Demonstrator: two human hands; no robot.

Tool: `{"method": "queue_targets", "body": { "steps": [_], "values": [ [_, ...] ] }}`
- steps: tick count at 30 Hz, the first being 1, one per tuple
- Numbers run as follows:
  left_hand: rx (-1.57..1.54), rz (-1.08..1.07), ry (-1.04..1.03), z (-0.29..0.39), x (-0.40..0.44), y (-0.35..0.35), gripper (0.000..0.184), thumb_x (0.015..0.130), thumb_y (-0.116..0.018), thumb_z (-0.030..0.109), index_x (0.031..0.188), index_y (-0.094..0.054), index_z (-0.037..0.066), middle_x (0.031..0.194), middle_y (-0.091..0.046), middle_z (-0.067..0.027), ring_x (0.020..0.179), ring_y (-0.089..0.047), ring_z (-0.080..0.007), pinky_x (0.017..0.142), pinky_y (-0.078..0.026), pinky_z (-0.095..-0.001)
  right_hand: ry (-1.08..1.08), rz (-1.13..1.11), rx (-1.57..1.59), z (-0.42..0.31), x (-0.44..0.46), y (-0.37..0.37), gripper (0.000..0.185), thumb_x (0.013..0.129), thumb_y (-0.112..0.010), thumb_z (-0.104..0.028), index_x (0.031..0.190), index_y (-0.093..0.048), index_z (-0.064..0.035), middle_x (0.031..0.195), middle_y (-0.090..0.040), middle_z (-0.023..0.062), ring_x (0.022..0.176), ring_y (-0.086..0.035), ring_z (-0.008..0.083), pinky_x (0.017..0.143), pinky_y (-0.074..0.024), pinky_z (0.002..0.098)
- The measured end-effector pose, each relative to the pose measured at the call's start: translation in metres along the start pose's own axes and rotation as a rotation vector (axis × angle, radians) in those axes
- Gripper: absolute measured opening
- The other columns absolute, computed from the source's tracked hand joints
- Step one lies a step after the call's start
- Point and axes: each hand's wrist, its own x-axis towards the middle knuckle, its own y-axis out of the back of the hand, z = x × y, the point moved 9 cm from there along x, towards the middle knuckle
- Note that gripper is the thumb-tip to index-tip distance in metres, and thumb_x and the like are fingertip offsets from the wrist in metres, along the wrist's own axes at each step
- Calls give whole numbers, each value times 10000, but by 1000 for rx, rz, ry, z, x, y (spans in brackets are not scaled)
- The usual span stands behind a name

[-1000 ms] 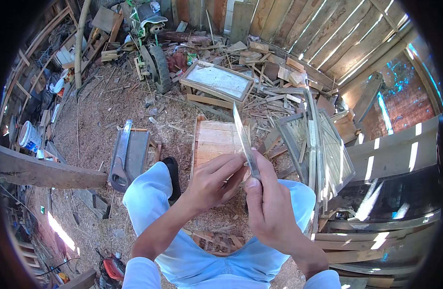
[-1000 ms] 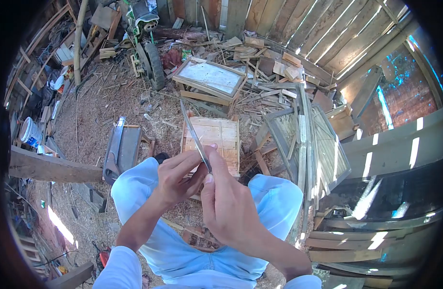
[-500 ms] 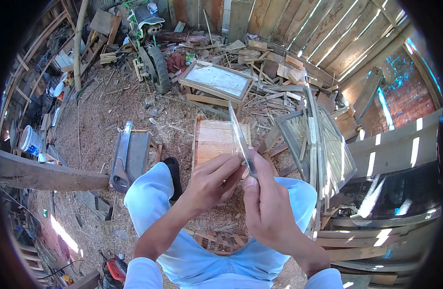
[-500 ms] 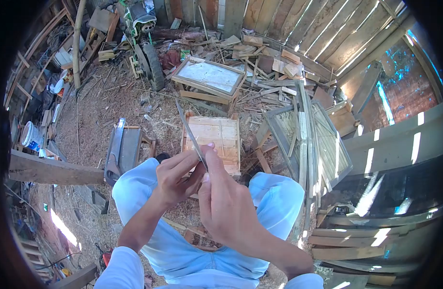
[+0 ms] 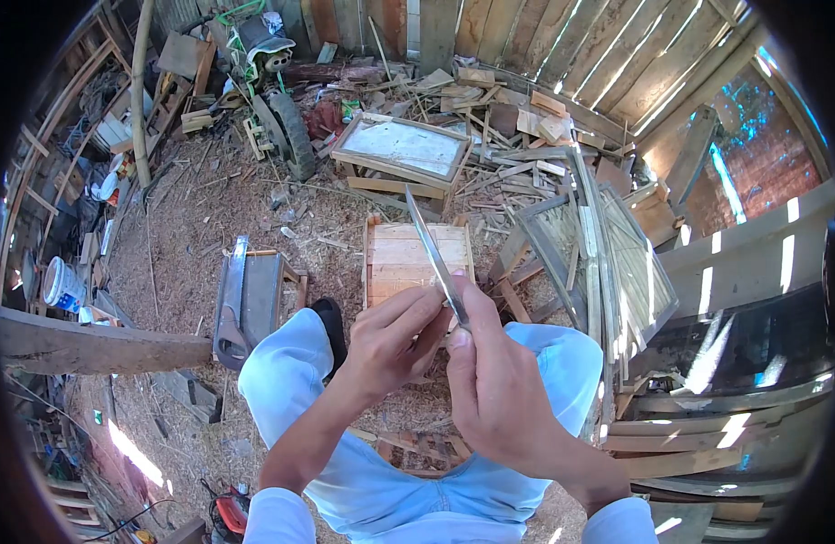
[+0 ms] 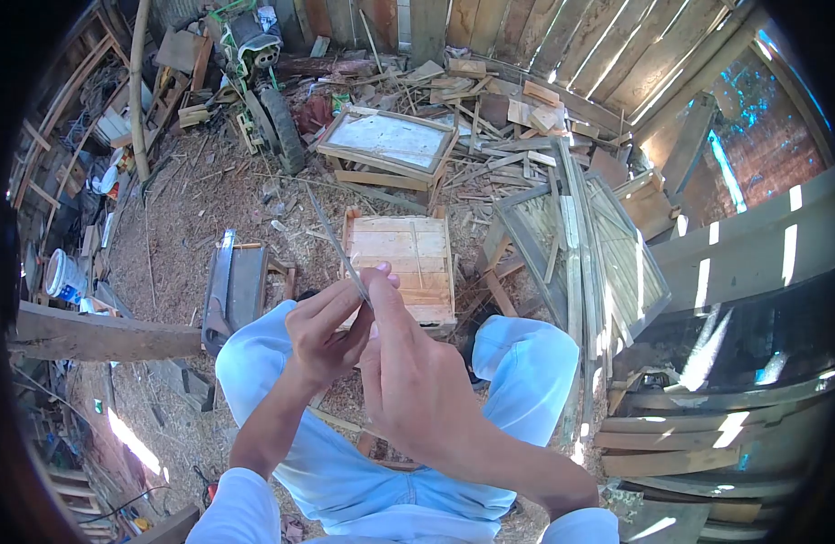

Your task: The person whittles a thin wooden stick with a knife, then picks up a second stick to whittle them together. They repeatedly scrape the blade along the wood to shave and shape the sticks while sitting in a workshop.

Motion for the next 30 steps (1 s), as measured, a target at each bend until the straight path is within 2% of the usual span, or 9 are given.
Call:
{"method": "queue_targets", "body": {
  "steps": [1,3,7,13,16,18,24,27,30],
  "values": [
    [0,-2,-2,1,0,0,402,679,-605,-162,1061,-636,-42,973,-679,-159,823,-684,-280,681,-544,-302,-1,3,1,0,-1,-1,495,869,-438,9,1317,-265,130,1183,-500,352,939,-607,440,702,-536,429],
    [4,-5,3,2,1,1,401,675,-602,-168,1054,-638,-41,960,-681,-156,805,-683,-278,670,-541,-301,-53,53,55,4,-3,1,425,930,-366,-40,1338,-311,66,978,-580,288,710,-614,386,636,-471,405],
    [19,4,-4,1,-1,0,397,674,-604,-165,1047,-642,-38,958,-681,-155,793,-681,-276,662,-539,-303,-119,11,73,5,-2,0,427,928,-368,-39,1339,-312,63,986,-578,296,730,-619,394,644,-472,417],
    [19,20,-34,2,0,-1,390,665,-621,-152,1041,-639,-51,966,-683,-150,826,-685,-272,683,-544,-299,31,109,21,-3,-2,6,448,920,-372,-33,1356,-303,45,985,-578,307,753,-618,414,644,-473,437],
    [33,-3,-3,-2,-1,-3,392,660,-630,-146,1041,-636,-58,965,-684,-149,849,-685,-267,696,-546,-297,-56,40,50,0,-1,4,464,916,-371,-28,1367,-287,41,1002,-575,309,784,-618,427,660,-478,447],
    [27,37,-66,1,-1,-3,261,724,-691,-35,971,-614,-1,846,-638,-134,674,-636,-281,575,-515,-343,-42,40,21,0,-1,4,462,915,-368,-26,1363,-279,40,1017,-573,308,807,-618,433,674,-482,451],
    [-22,-3,-15,6,3,-3,218,754,-672,-35,959,-603,-6,820,-633,-133,661,-632,-286,565,-509,-349,-158,-15,31,8,-4,1,421,919,-359,-28,1329,-293,44,1014,-573,307,819,-614,443,688,-482,454],
    [-15,12,-30,5,2,-4,236,762,-665,-38,988,-605,-9,825,-638,-137,665,-637,-286,561,-510,-352,-85,27,18,4,-3,4,415,922,-356,-30,1325,-295,48,993,-573,300,813,-613,440,687,-477,450],
    [-13,32,-40,5,2,-3,260,763,-664,-37,1014,-604,-8,829,-640,-137,661,-636,-285,556,-509,-353,-130,-7,49,7,-2,1,416,923,-357,-31,1326,-296,49,965,-573,294,791,-614,429,676,-470,445]
  ]
}}
